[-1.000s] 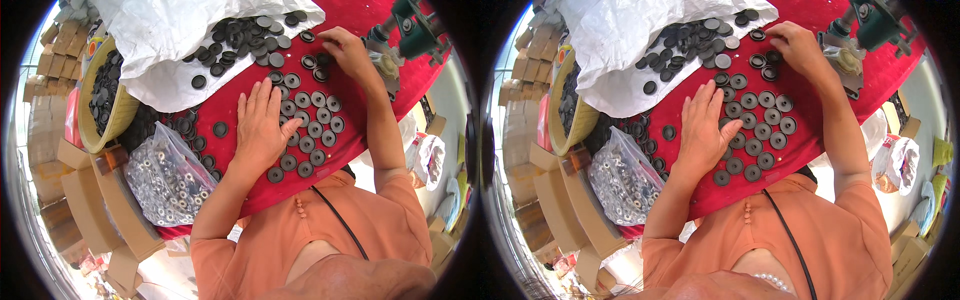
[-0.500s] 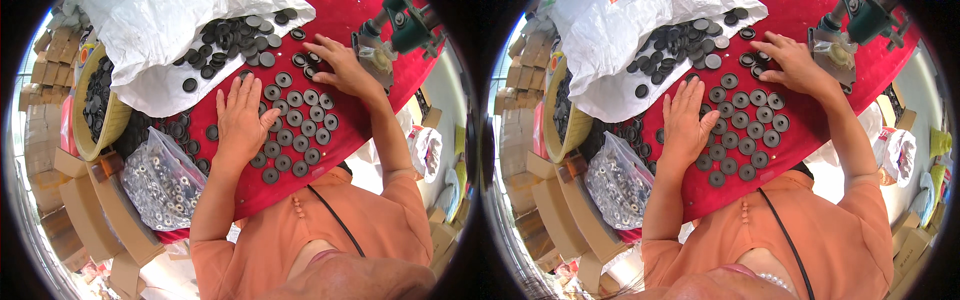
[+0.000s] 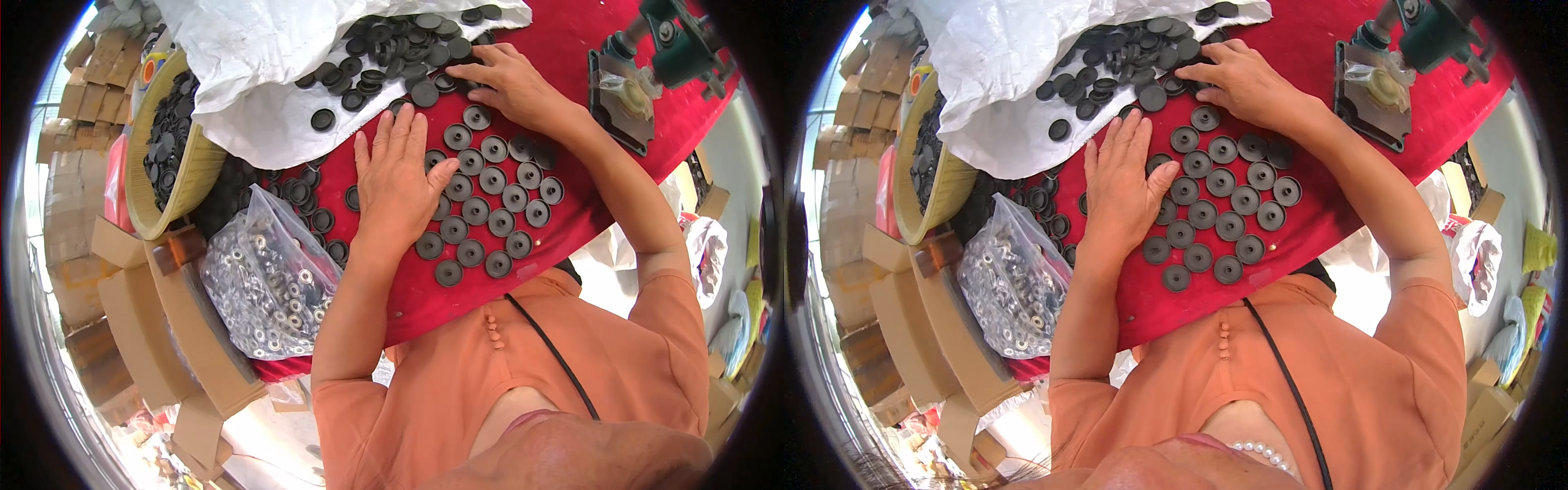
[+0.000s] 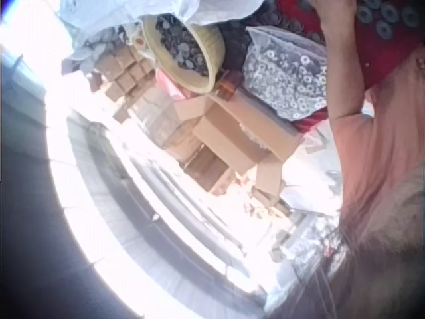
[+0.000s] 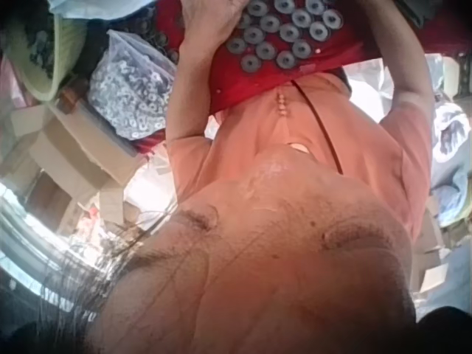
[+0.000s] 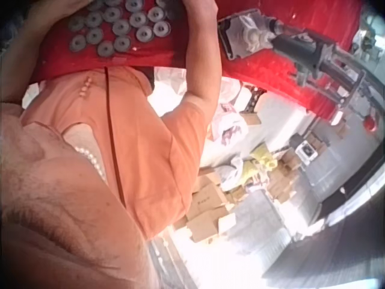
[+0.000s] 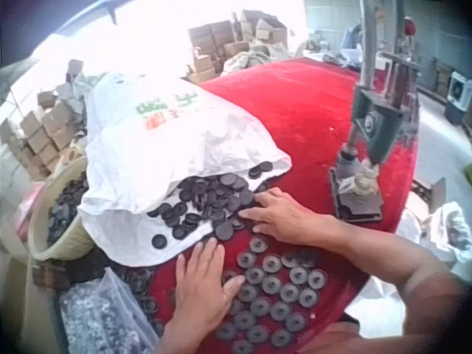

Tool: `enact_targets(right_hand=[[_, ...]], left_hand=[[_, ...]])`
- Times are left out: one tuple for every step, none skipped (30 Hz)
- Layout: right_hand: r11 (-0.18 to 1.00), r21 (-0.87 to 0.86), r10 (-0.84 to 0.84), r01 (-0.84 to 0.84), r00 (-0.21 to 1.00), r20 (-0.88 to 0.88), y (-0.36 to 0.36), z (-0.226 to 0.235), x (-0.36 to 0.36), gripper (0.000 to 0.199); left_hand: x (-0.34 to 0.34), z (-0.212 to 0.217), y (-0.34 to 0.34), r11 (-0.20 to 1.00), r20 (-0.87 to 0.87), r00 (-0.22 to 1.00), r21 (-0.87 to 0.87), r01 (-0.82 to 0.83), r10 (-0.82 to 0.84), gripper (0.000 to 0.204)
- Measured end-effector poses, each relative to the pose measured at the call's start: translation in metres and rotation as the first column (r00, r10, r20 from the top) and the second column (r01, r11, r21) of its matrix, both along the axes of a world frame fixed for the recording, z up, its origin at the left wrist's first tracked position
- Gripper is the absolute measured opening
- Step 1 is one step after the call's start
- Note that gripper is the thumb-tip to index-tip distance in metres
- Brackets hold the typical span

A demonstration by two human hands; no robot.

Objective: The person operates a manual press to assemble small components, moves the press aside, takes plastic discs out of a bag, and arranges them across the table by hand.

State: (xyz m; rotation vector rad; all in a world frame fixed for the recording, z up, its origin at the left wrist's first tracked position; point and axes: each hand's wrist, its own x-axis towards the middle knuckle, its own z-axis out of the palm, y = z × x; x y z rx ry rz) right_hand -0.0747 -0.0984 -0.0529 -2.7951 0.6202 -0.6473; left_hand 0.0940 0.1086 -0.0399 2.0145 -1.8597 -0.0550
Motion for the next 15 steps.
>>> enact_targets(right_hand=[[1.000, -0.001, 0.008, -0.008, 1.000, 0.004, 0.000, 0.001, 0.005, 0.046], [0.999, 0.008, 0.041, -0.042, 0.999, 0.026, -0.001, 0.002, 0.011, 0.044], [0.997, 0.016, 0.075, -0.075, 0.996, 0.047, 0.000, 0.003, 0.016, 0.043], [0.996, 0.016, 0.083, -0.084, 0.995, 0.051, 0.001, 0.003, 0.021, 0.043], [0.997, 0.021, 0.076, -0.076, 0.996, 0.039, 0.003, 0.004, 0.025, 0.043], [0.997, 0.025, 0.068, -0.069, 0.997, 0.028, 0.005, 0.005, 0.030, 0.042], [0.997, 0.027, 0.076, -0.077, 0.997, 0.031, 0.008, 0.006, 0.034, 0.042], [0.996, 0.037, 0.082, -0.083, 0.996, 0.021, 0.011, 0.007, 0.038, 0.043], [0.995, 0.047, 0.088, -0.089, 0.996, 0.012, 0.015, 0.008, 0.042, 0.043], [0.994, 0.051, 0.096, -0.097, 0.995, 0.014, 0.020, 0.008, 0.047, 0.043], [0.993, 0.024, 0.112, -0.112, 0.993, 0.023, 0.026, 0.009, 0.052, 0.042], [0.992, -0.002, 0.128, -0.128, 0.991, 0.033, 0.032, 0.009, 0.057, 0.041], [0.991, 0.005, 0.136, -0.136, 0.990, 0.031, 0.040, 0.013, 0.062, 0.041], [0.990, 0.050, 0.134, -0.133, 0.991, -0.019, 0.049, 0.020, 0.066, 0.043], [0.987, 0.095, 0.135, -0.128, 0.988, -0.071, 0.055, 0.024, 0.071, 0.045]], left_hand=[[0.000, -0.001, 0.000, 1.000, -0.007, 1.000, -0.005, -0.005, 0.005, 0.072], [0.000, -0.002, 0.000, 1.000, -0.013, 1.000, -0.010, -0.010, 0.010, 0.073], [0.000, -0.001, 0.001, 1.000, -0.010, 1.000, -0.010, -0.019, 0.019, 0.073], [0.001, 0.000, 0.001, 0.999, 0.001, 1.000, -0.016, -0.028, 0.028, 0.073], [0.000, 0.001, 0.002, 0.999, 0.011, 0.999, -0.022, -0.036, 0.037, 0.072], [0.000, 0.002, 0.004, 0.999, 0.014, 0.999, -0.021, -0.045, 0.046, 0.072], [-0.001, 0.004, 0.006, 0.997, 0.054, 0.996, -0.037, -0.067, 0.069, 0.070], [-0.002, 0.005, 0.007, 0.995, 0.094, 0.991, -0.053, -0.088, 0.093, 0.068], [-0.001, 0.007, 0.008, 0.994, 0.097, 0.990, -0.051, -0.096, 0.100, 0.068], [-0.001, 0.010, 0.010, 0.990, 0.140, 0.982, -0.071, -0.120, 0.129, 0.064], [-0.001, 0.012, 0.011, 0.985, 0.183, 0.970, -0.092, -0.143, 0.158, 0.060], [0.002, 0.016, 0.012, 0.985, 0.186, 0.969, -0.087, -0.150, 0.164, 0.060], [0.005, 0.019, 0.013, 0.984, 0.226, 0.958, -0.074, -0.164, 0.177, 0.056], [0.009, 0.021, 0.015, 0.982, 0.268, 0.945, -0.061, -0.178, 0.188, 0.052], [0.013, 0.019, 0.016, 0.981, 0.268, 0.943, -0.054, -0.187, 0.195, 0.052]])
